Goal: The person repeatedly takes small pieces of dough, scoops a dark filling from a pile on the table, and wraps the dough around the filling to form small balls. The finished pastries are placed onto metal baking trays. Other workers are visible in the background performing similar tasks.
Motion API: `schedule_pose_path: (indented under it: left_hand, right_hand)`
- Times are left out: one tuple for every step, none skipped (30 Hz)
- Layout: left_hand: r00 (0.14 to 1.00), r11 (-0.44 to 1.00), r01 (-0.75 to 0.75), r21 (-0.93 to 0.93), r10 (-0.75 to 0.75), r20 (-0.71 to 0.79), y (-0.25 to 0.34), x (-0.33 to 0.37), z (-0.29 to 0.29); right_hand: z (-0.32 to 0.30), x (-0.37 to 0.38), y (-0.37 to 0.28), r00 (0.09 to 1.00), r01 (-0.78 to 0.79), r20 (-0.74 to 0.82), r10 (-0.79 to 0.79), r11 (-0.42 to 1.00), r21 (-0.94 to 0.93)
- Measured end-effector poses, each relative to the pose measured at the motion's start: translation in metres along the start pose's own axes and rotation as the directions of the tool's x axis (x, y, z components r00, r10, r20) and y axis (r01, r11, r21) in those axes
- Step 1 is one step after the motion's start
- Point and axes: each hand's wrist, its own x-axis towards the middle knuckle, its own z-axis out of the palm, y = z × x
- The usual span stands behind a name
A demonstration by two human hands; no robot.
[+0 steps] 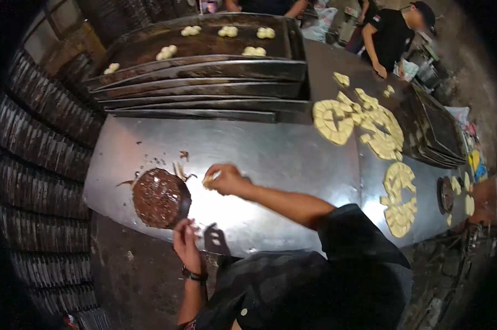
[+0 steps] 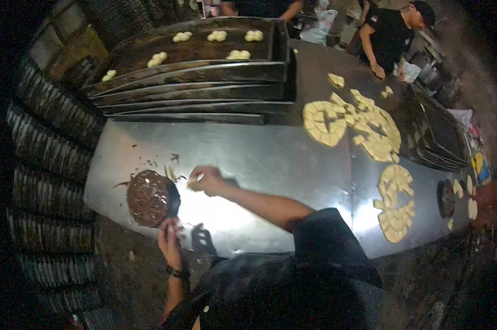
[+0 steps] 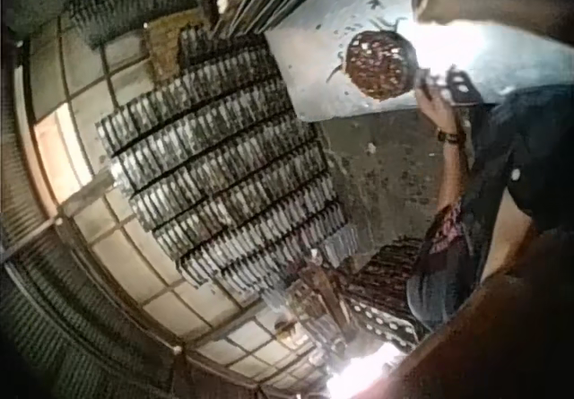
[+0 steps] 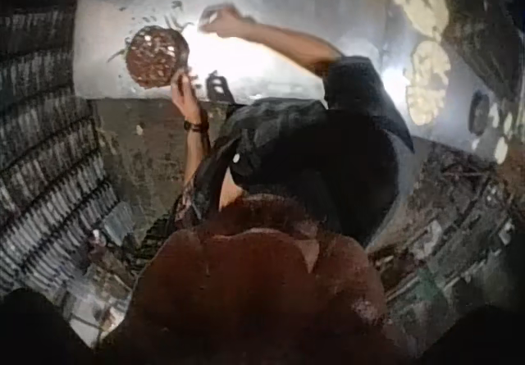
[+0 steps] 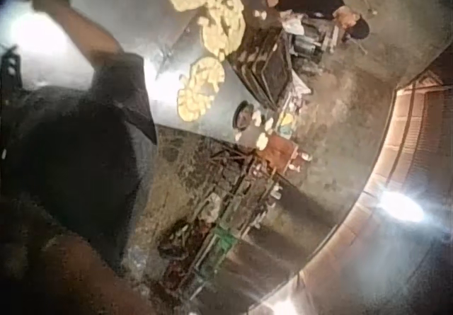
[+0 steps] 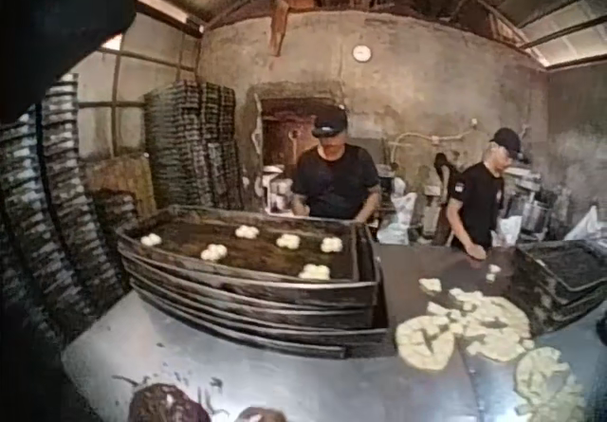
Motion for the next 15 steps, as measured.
schedule_pose_path:
  left_hand:
    - [0.993, 0.994, -0.087, 0.068, 0.092, -0.076, -0.012, 0.003, 0.009]
    - [0.98, 0.993, -0.093, 0.072, 0.104, -0.171, -0.012, 0.0, 0.027]
    - [0.965, 0.99, -0.143, 0.015, 0.143, -0.222, -0.016, -0.001, 0.034]
    - [0.966, 0.993, -0.116, 0.028, 0.119, -0.229, -0.021, -0.003, 0.034]
    - [0.965, 0.995, -0.088, 0.04, 0.095, -0.243, -0.025, -0.007, 0.03]
    - [0.941, 0.982, -0.17, 0.077, 0.185, -0.284, -0.028, -0.01, 0.031]
    - [0.905, 0.961, -0.247, 0.127, 0.275, -0.325, -0.029, -0.012, 0.032]
    - [0.95, 0.972, -0.147, 0.185, 0.191, -0.245, -0.019, -0.017, 0.027]
    - [0.985, 0.972, -0.053, 0.228, 0.089, -0.149, -0.008, -0.02, 0.025]
    - [0.994, 0.982, 0.036, 0.184, -0.017, -0.107, -0.002, -0.019, 0.018]
    - [0.992, 0.983, 0.121, 0.137, -0.115, -0.054, 0.003, -0.019, 0.01]
    - [0.998, 0.99, 0.056, 0.13, -0.052, -0.034, -0.016, -0.02, 0.006]
    - [1.0, 0.992, -0.011, 0.126, 0.013, -0.015, -0.042, -0.02, 0.0]
    - [0.992, 0.992, 0.123, -0.022, -0.123, 0.022, -0.056, -0.019, -0.007]
    - [0.966, 0.953, 0.254, -0.165, -0.242, 0.088, -0.053, -0.017, -0.01]
  right_hand:
    - [0.012, -0.029, 0.008, 0.997, -0.052, 0.07, 0.039, 0.981, 0.188]
    - [0.034, -0.051, 0.035, 0.987, 0.126, 0.04, -0.155, 0.906, 0.405]
    - [0.047, -0.081, 0.027, 0.994, 0.027, 0.091, -0.065, 0.93, 0.366]
    - [0.054, -0.102, 0.023, 0.993, -0.007, 0.11, -0.042, 0.911, 0.413]
    - [0.059, -0.122, 0.022, 0.991, -0.046, 0.136, -0.018, 0.889, 0.455]
    - [0.059, -0.132, 0.02, 0.984, -0.143, 0.166, 0.061, 0.824, 0.548]
    - [0.054, -0.135, 0.013, 0.967, -0.244, 0.209, 0.143, 0.742, 0.625]
    - [0.044, -0.141, -0.003, 0.921, -0.346, 0.371, 0.118, 0.685, 0.641]
    - [0.038, -0.136, 0.016, 0.879, -0.377, 0.475, 0.054, 0.688, 0.62]
    - [0.034, -0.14, 0.003, 0.824, -0.478, 0.564, 0.058, 0.608, 0.635]
    - [0.037, -0.143, -0.016, 0.743, -0.581, 0.664, 0.083, 0.574, 0.578]
    - [0.038, -0.138, -0.016, 0.67, -0.63, 0.722, 0.172, 0.647, 0.43]
    - [0.043, -0.131, -0.015, 0.594, -0.658, 0.759, 0.265, 0.702, 0.271]
    - [0.048, -0.121, -0.014, 0.568, -0.657, 0.777, 0.273, 0.719, 0.228]
    - [0.054, -0.11, -0.011, 0.547, -0.651, 0.789, 0.28, 0.734, 0.192]
